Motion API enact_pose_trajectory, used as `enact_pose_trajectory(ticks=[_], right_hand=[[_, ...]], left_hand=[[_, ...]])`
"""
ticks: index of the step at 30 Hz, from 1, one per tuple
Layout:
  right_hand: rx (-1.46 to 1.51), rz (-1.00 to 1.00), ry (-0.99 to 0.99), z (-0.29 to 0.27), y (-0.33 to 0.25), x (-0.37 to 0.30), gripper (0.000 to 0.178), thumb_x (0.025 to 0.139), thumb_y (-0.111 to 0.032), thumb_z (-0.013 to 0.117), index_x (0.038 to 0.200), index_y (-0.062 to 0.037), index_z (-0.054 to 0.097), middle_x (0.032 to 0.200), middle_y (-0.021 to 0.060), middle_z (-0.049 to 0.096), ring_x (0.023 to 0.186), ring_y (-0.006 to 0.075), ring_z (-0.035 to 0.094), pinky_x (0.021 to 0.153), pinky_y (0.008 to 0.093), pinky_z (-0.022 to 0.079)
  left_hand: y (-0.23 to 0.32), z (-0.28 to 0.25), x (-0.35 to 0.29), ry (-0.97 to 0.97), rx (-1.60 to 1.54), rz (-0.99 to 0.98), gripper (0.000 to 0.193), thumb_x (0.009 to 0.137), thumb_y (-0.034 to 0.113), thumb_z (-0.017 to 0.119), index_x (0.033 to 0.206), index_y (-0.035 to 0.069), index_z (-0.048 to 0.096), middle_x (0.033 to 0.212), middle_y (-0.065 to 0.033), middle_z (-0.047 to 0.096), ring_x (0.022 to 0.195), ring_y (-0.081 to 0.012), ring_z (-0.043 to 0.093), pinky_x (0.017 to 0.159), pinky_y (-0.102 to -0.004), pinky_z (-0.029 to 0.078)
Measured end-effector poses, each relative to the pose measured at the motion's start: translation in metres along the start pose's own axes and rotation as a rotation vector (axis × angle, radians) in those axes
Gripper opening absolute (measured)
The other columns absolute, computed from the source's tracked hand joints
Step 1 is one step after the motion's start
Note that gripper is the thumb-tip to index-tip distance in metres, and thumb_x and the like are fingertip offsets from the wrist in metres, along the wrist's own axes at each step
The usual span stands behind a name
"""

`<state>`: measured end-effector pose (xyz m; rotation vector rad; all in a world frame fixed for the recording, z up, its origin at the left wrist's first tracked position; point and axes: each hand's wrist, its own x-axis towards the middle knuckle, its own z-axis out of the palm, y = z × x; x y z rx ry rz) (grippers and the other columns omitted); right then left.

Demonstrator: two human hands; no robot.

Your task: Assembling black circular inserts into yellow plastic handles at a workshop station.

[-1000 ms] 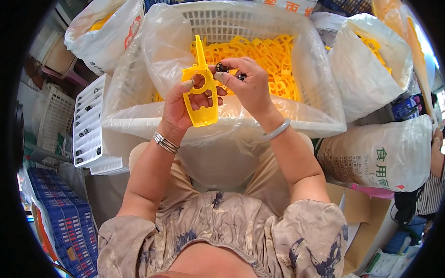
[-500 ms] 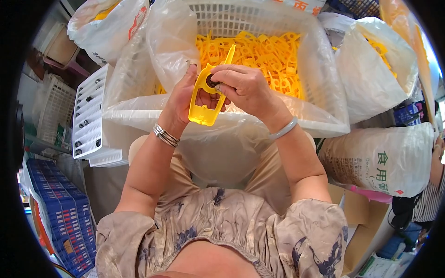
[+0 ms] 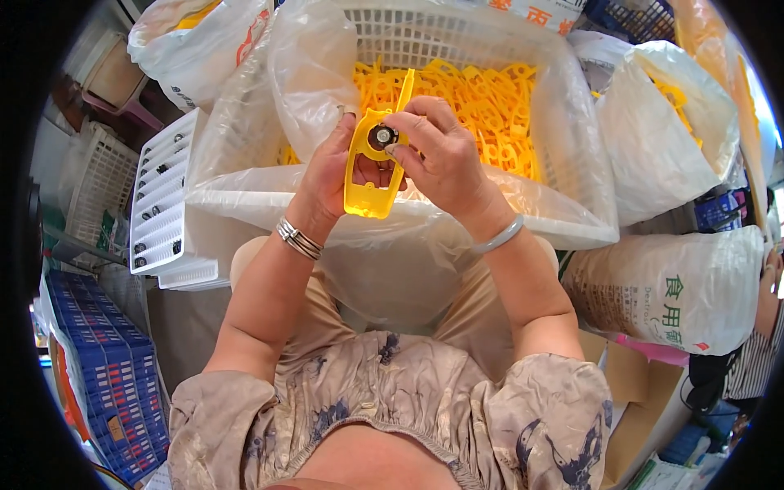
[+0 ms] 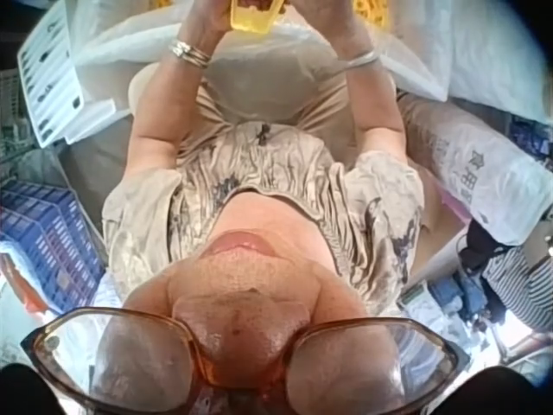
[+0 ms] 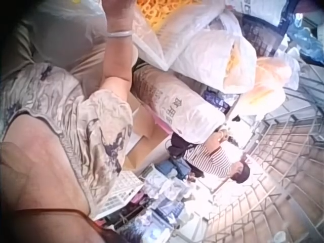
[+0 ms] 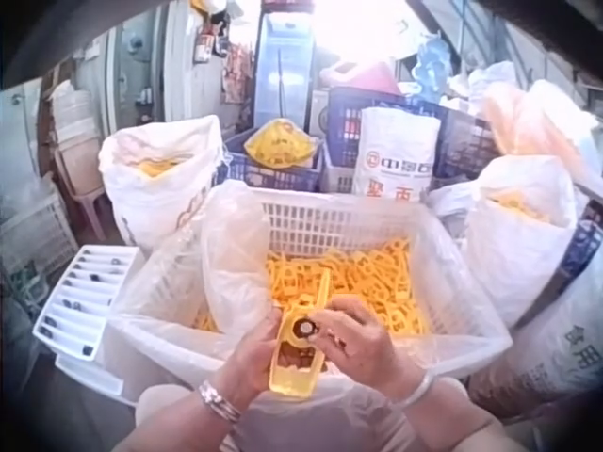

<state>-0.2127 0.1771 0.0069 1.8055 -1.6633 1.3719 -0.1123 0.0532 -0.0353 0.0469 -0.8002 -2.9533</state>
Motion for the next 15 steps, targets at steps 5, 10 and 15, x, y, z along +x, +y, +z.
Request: enact_pose_trajectory(ticks=[5, 10, 15], right_hand=[[-0.021, 0.076, -0.039, 0.001, 0.007, -0.006, 0.026, 0.064, 0.003, 0.068, 0.089, -0.0007, 0.060, 0.079, 0.0108, 0.057, 0.067, 0.0207, 0.058, 0.056, 0.0277, 0.047], [-0.131, -0.030, 0.004, 0.008, 0.005, -0.005, 0.023, 0.064, -0.003, 0.068, 0.085, -0.0015, 0.059, 0.074, 0.0106, 0.057, 0.061, 0.0249, 0.057, 0.051, 0.0300, 0.048], [-0.044, -0.008, -0.018, 0.007, 0.005, -0.005, 0.023, 0.063, -0.002, 0.067, 0.085, -0.0012, 0.059, 0.073, 0.0107, 0.057, 0.060, 0.0252, 0.057, 0.051, 0.0300, 0.047]], left_hand=[[-0.004, 0.024, -0.002, 0.148, 0.056, 0.094, 0.044, 0.092, 0.044, 0.027, 0.102, 0.006, 0.047, 0.085, -0.0083, 0.056, 0.070, -0.0196, 0.058, 0.063, -0.0378, 0.052], [-0.007, 0.020, -0.003, 0.231, 0.242, 0.224, 0.038, 0.093, 0.040, 0.031, 0.097, 0.006, 0.049, 0.077, -0.0037, 0.054, 0.061, -0.0115, 0.051, 0.056, -0.0262, 0.048], [-0.007, 0.024, -0.004, 0.289, 0.337, 0.269, 0.038, 0.093, 0.041, 0.031, 0.093, 0.007, 0.049, 0.075, -0.0024, 0.052, 0.059, -0.0089, 0.048, 0.053, -0.0227, 0.044]])
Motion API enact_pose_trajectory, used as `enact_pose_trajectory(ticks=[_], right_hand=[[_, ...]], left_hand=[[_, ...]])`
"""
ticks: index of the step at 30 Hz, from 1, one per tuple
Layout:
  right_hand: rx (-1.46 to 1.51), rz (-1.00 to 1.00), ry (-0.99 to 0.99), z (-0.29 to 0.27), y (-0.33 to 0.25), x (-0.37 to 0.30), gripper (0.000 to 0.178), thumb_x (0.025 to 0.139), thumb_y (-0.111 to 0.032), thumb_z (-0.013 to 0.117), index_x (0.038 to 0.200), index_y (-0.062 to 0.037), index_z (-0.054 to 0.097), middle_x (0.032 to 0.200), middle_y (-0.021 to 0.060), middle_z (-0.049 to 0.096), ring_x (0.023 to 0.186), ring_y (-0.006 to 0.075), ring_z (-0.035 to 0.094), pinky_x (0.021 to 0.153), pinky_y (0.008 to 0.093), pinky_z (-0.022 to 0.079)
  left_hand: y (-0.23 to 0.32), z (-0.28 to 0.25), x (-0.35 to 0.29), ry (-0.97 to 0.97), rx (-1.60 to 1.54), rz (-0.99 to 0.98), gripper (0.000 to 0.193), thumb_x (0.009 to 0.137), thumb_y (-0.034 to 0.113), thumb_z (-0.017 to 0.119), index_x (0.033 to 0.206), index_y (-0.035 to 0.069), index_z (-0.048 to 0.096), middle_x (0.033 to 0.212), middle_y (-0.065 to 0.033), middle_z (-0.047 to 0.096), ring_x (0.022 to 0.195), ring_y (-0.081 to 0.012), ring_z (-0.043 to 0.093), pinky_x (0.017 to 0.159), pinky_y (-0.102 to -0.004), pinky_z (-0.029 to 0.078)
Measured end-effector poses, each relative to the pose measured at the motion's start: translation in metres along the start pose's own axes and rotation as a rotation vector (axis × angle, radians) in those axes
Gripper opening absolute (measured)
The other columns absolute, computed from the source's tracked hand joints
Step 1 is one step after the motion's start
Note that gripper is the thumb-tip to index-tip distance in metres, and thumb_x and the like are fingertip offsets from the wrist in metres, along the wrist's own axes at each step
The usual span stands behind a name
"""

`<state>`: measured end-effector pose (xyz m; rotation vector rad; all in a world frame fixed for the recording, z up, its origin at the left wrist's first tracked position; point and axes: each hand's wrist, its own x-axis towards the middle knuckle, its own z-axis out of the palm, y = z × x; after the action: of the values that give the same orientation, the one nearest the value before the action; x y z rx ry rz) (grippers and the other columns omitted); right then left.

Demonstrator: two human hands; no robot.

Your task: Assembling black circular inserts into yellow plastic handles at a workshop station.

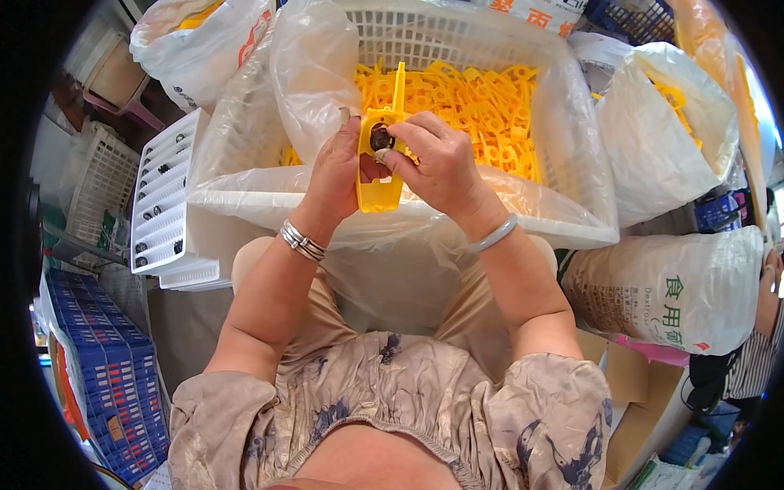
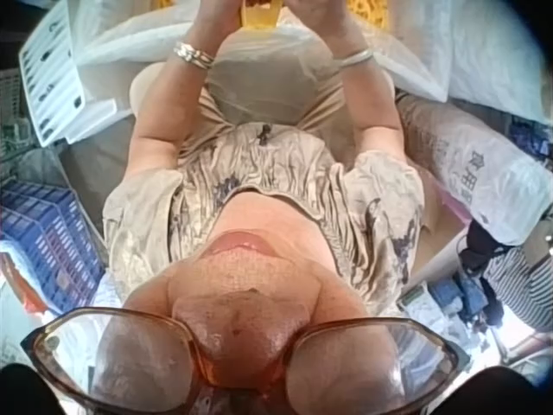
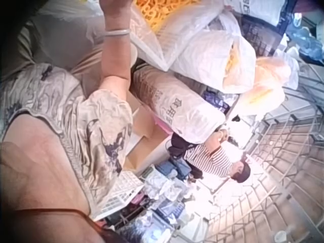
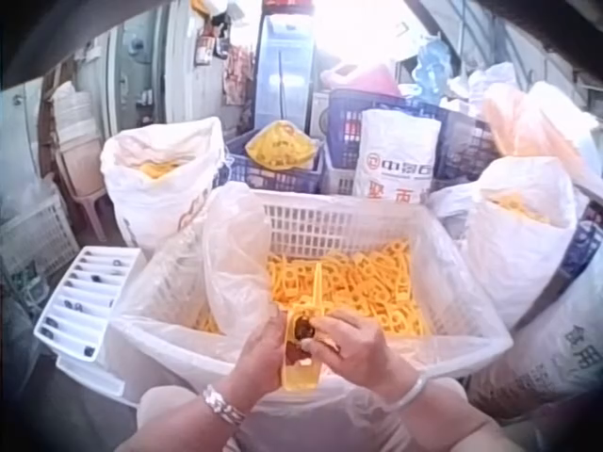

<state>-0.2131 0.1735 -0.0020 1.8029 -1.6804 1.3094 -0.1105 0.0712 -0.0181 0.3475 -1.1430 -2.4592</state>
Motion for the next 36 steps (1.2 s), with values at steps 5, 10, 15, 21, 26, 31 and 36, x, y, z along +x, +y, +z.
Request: enact_pose_trajectory(ticks=[5, 10, 15, 21, 26, 31, 36], right_hand=[[0.000, 0.017, -0.064, 0.003, 0.001, -0.001, 0.022, 0.066, 0.002, 0.066, 0.087, 0.0020, 0.060, 0.075, 0.0124, 0.058, 0.062, 0.0219, 0.058, 0.053, 0.0275, 0.047], [0.345, 0.500, 0.007, 0.000, 0.004, 0.000, 0.009, 0.075, -0.003, 0.058, 0.081, 0.0030, 0.060, 0.064, 0.0053, 0.055, 0.050, 0.0094, 0.047, 0.044, 0.0201, 0.036], [0.716, 0.946, -0.047, -0.007, 0.017, 0.002, 0.008, 0.078, -0.006, 0.057, 0.077, 0.0020, 0.060, 0.061, -0.0011, 0.052, 0.049, 0.0007, 0.039, 0.042, 0.0150, 0.028], [0.385, 0.623, 0.041, 0.007, 0.008, -0.002, 0.009, 0.078, -0.004, 0.059, 0.079, 0.0045, 0.061, 0.065, -0.0011, 0.055, 0.057, 0.0032, 0.048, 0.048, 0.0179, 0.038], [0.114, 0.415, -0.069, 0.005, 0.003, -0.001, 0.013, 0.073, -0.007, 0.061, 0.082, 0.0028, 0.061, 0.070, 0.0127, 0.059, 0.063, 0.0210, 0.058, 0.056, 0.0295, 0.046], [-0.116, 0.241, -0.105, 0.006, 0.007, -0.003, 0.015, 0.070, -0.008, 0.064, 0.081, 0.0020, 0.060, 0.072, 0.0166, 0.059, 0.065, 0.0293, 0.057, 0.057, 0.0340, 0.047], [-0.007, 0.351, -0.020, 0.003, 0.011, -0.003, 0.018, 0.070, -0.002, 0.064, 0.086, 0.0042, 0.060, 0.071, 0.0101, 0.059, 0.058, 0.0161, 0.055, 0.053, 0.0250, 0.045]], left_hand=[[-0.003, -0.013, 0.004, -0.077, 0.002, -0.002, 0.037, 0.093, 0.038, 0.034, 0.102, 0.006, 0.050, 0.086, -0.0047, 0.056, 0.070, -0.0156, 0.058, 0.061, -0.0285, 0.049], [0.000, -0.009, 0.004, -0.081, -0.072, -0.063, 0.045, 0.092, 0.044, 0.031, 0.107, 0.005, 0.048, 0.092, -0.0094, 0.057, 0.076, -0.0228, 0.059, 0.067, -0.0352, 0.051], [0.001, -0.016, 0.010, -0.138, -0.352, -0.147, 0.045, 0.093, 0.043, 0.026, 0.110, 0.004, 0.043, 0.098, -0.0145, 0.055, 0.083, -0.0290, 0.059, 0.071, -0.0428, 0.050], [-0.001, -0.012, 0.009, -0.060, -0.322, -0.138, 0.042, 0.093, 0.041, 0.026, 0.107, 0.005, 0.044, 0.095, -0.0128, 0.055, 0.081, -0.0270, 0.058, 0.072, -0.0432, 0.050], [-0.007, -0.018, 0.012, -0.046, -0.237, -0.080, 0.047, 0.092, 0.044, 0.029, 0.111, 0.005, 0.046, 0.101, -0.0138, 0.055, 0.085, -0.0268, 0.058, 0.077, -0.0429, 0.049], [-0.010, -0.021, 0.014, -0.093, -0.124, 0.011, 0.041, 0.092, 0.039, 0.033, 0.109, 0.004, 0.047, 0.099, -0.0116, 0.056, 0.084, -0.0234, 0.058, 0.075, -0.0417, 0.050], [-0.009, -0.021, 0.015, -0.125, -0.195, -0.038, 0.037, 0.092, 0.035, 0.036, 0.109, 0.004, 0.048, 0.094, -0.0092, 0.057, 0.077, -0.0203, 0.058, 0.072, -0.0394, 0.051]])
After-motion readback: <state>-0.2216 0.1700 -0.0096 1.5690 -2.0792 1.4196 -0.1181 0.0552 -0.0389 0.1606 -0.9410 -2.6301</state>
